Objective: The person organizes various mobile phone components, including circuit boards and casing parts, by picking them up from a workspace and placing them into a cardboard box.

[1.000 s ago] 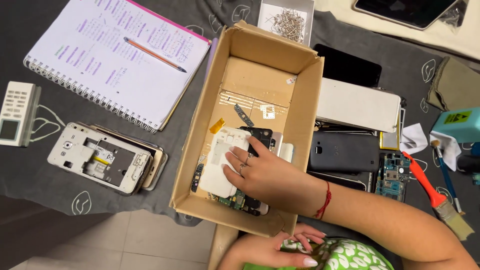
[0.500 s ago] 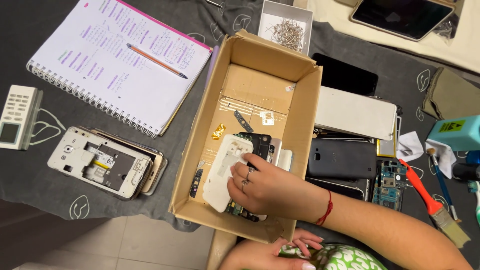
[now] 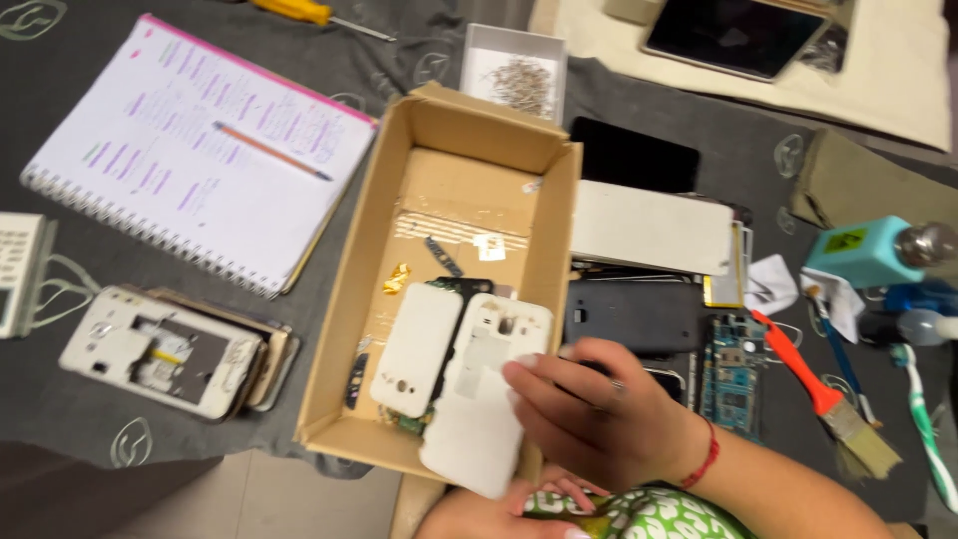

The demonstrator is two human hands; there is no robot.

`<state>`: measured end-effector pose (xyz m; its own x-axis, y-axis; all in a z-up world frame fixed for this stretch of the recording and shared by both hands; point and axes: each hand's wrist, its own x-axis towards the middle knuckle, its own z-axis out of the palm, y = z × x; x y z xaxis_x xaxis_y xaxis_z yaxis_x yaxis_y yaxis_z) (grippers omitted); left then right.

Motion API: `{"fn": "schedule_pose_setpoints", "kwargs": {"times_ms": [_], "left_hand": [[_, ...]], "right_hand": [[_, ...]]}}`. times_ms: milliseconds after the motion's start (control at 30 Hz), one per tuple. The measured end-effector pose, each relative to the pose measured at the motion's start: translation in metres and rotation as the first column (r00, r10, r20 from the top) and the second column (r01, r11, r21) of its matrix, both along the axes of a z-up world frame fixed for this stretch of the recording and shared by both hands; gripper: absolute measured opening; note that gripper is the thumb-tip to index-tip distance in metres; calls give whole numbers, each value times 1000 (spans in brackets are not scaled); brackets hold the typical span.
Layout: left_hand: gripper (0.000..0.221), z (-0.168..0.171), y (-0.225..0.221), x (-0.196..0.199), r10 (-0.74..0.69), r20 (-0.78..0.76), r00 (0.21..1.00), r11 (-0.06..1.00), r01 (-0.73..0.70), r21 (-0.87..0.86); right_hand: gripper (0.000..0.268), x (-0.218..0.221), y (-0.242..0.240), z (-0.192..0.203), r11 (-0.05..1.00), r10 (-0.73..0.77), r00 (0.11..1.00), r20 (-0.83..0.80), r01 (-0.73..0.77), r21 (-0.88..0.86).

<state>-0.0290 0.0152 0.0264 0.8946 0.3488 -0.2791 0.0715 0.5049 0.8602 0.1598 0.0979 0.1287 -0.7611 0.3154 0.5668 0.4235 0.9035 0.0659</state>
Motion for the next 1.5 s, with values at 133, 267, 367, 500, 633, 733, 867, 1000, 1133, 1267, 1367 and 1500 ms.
{"fn": "schedule_pose_setpoints", "kwargs": {"times_ms": [133, 267, 367, 500, 633, 733, 867, 1000, 1133, 1267, 1367, 1500], "left_hand": [[69, 7, 3, 9, -57, 102, 993, 992, 68, -104], [58, 8, 6, 17, -49, -92, 995, 931, 13, -364], [55, 9, 9, 21, -43, 36, 998, 993, 47, -111], [60, 5, 9, 26, 17, 120, 993, 1000, -16, -9], [66, 0, 8, 30, 15, 64, 998, 989, -6, -150], [65, -6, 6, 32, 38, 74, 997, 981, -23, -195], [61, -11, 5, 35, 69, 200, 977, 992, -45, -120], [61, -11, 6, 35, 74, 231, 970, 993, -49, -111], [59, -15, 2, 34, 79, 226, 971, 992, -54, -117], [60, -19, 1, 33, 85, 228, 970, 991, -58, -119], [59, -16, 1, 33, 77, 212, 974, 993, -54, -109], [58, -10, 3, 34, 86, 178, 980, 989, -63, -134]], "right_hand": [[9, 65, -35, -5, 988, -155, 987, -32, 155, 18], [22, 128, -73, -34, 929, -370, 925, -82, 370, -18], [20, 160, -83, -38, 899, -437, 895, -91, 435, -39], [24, 205, -91, -63, 860, -509, 849, -140, 497, -113], [12, 228, -96, -80, 825, -564, 801, -201, 556, -102], [12, 242, -103, -95, 811, -584, 790, -184, 572, -122], [15, 245, -109, -98, 802, -596, 780, -191, 571, -175], [23, 269, -124, -112, 748, -653, 746, -133, 608, -265], [13, 263, -117, -76, 768, -602, 762, -239, 470, -435], [13, 263, -107, -63, 800, -515, 844, -152, 409, -439], [16, 255, -95, -58, 830, -448, 894, 19, 423, -363], [24, 222, -73, -53, 875, -392, 908, 148, 418, -244]]}}
